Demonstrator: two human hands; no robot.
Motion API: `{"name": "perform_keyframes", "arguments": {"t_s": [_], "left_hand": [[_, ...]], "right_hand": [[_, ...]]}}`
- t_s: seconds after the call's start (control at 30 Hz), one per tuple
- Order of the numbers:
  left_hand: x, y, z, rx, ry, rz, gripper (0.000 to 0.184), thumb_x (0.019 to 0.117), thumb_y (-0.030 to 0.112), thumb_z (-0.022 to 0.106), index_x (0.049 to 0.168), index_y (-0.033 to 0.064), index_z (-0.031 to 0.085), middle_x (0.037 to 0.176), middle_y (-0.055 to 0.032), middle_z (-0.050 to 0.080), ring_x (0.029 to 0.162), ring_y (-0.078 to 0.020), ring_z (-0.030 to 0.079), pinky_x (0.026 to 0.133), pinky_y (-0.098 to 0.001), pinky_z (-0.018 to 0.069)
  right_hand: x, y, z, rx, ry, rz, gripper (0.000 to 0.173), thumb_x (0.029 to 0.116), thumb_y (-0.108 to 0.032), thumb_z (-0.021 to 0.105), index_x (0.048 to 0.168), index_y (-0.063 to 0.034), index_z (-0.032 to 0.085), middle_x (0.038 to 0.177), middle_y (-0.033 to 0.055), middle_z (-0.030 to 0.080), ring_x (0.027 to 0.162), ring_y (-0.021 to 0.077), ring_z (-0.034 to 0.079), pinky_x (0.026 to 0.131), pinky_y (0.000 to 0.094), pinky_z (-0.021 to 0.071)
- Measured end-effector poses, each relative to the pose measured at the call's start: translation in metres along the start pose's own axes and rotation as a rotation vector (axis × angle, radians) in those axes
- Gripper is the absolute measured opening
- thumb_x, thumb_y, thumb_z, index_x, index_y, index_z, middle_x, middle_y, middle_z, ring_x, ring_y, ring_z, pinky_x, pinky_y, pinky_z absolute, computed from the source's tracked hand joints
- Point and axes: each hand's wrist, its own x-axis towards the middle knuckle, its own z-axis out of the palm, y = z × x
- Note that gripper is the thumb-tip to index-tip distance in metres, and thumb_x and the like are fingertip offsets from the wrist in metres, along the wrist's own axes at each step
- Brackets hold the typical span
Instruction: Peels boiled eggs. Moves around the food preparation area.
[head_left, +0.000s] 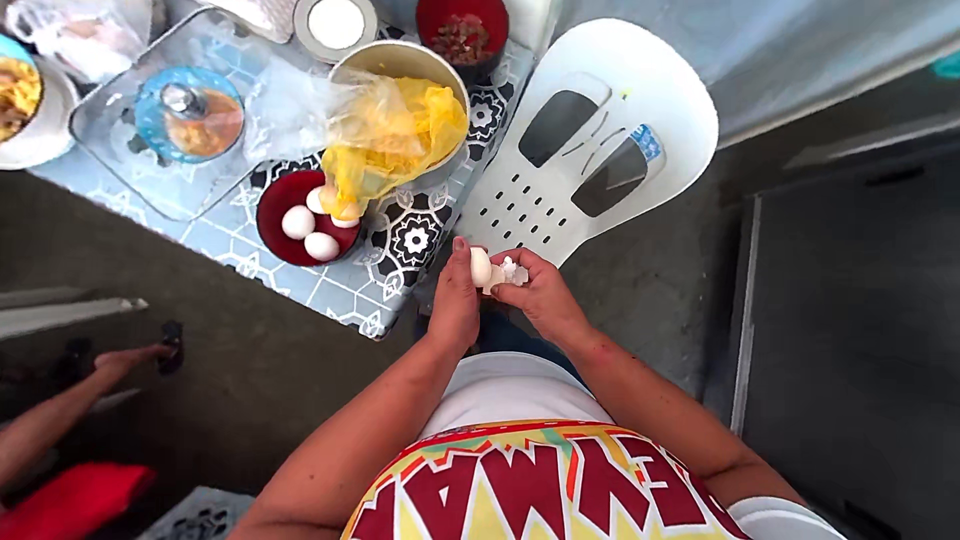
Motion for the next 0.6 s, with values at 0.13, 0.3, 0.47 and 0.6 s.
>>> {"name": "perform_keyframes", "arguments": {"t_s": [0.13, 0.3, 0.47, 0.6], "left_hand": [[-0.004, -0.002, -0.009, -0.331, 0.015, -0.114, 0.066, 0.1081, 0.057, 0.020, 0.119, 0.0073, 0.062, 0.089, -0.0056, 0.070, 0.077, -0.0140, 0.069, 0.071, -0.0292, 0.0590], [-0.013, -0.009, -0.032, -0.544, 0.042, -0.120, 0.068, 0.1089, 0.055, 0.014, 0.123, 0.0092, 0.062, 0.087, -0.0084, 0.073, 0.084, -0.0204, 0.073, 0.080, -0.0360, 0.0606], [-0.029, -0.002, -0.073, -0.701, 0.058, -0.045, 0.059, 0.1085, 0.053, 0.019, 0.113, 0.0155, 0.064, 0.084, -0.0049, 0.071, 0.081, -0.0202, 0.072, 0.078, -0.0371, 0.0615], [-0.045, 0.010, -0.118, -0.760, 0.094, 0.053, 0.054, 0.1082, 0.051, 0.022, 0.112, 0.0156, 0.063, 0.088, -0.0037, 0.068, 0.076, -0.0137, 0.069, 0.067, -0.0253, 0.0595]], "right_hand": [[0.009, 0.000, -0.017, 0.284, -0.135, 0.140, 0.030, 0.0854, 0.015, 0.058, 0.109, -0.0029, 0.063, 0.094, 0.0087, 0.070, 0.082, 0.0165, 0.070, 0.082, 0.0351, 0.0609], [0.018, 0.002, -0.014, 0.388, -0.269, 0.322, 0.031, 0.0869, 0.018, 0.053, 0.109, -0.0010, 0.065, 0.095, 0.0137, 0.071, 0.082, 0.0214, 0.072, 0.081, 0.0367, 0.0628], [0.039, 0.023, -0.015, 0.334, -0.373, 0.452, 0.026, 0.0902, 0.016, 0.050, 0.105, -0.0005, 0.064, 0.093, 0.0130, 0.071, 0.079, 0.0206, 0.072, 0.078, 0.0348, 0.0632], [0.085, 0.079, -0.028, 0.136, -0.117, 0.541, 0.029, 0.0935, 0.017, 0.046, 0.117, 0.0032, 0.057, 0.095, 0.0126, 0.067, 0.076, 0.0194, 0.070, 0.075, 0.0338, 0.0619]]}}
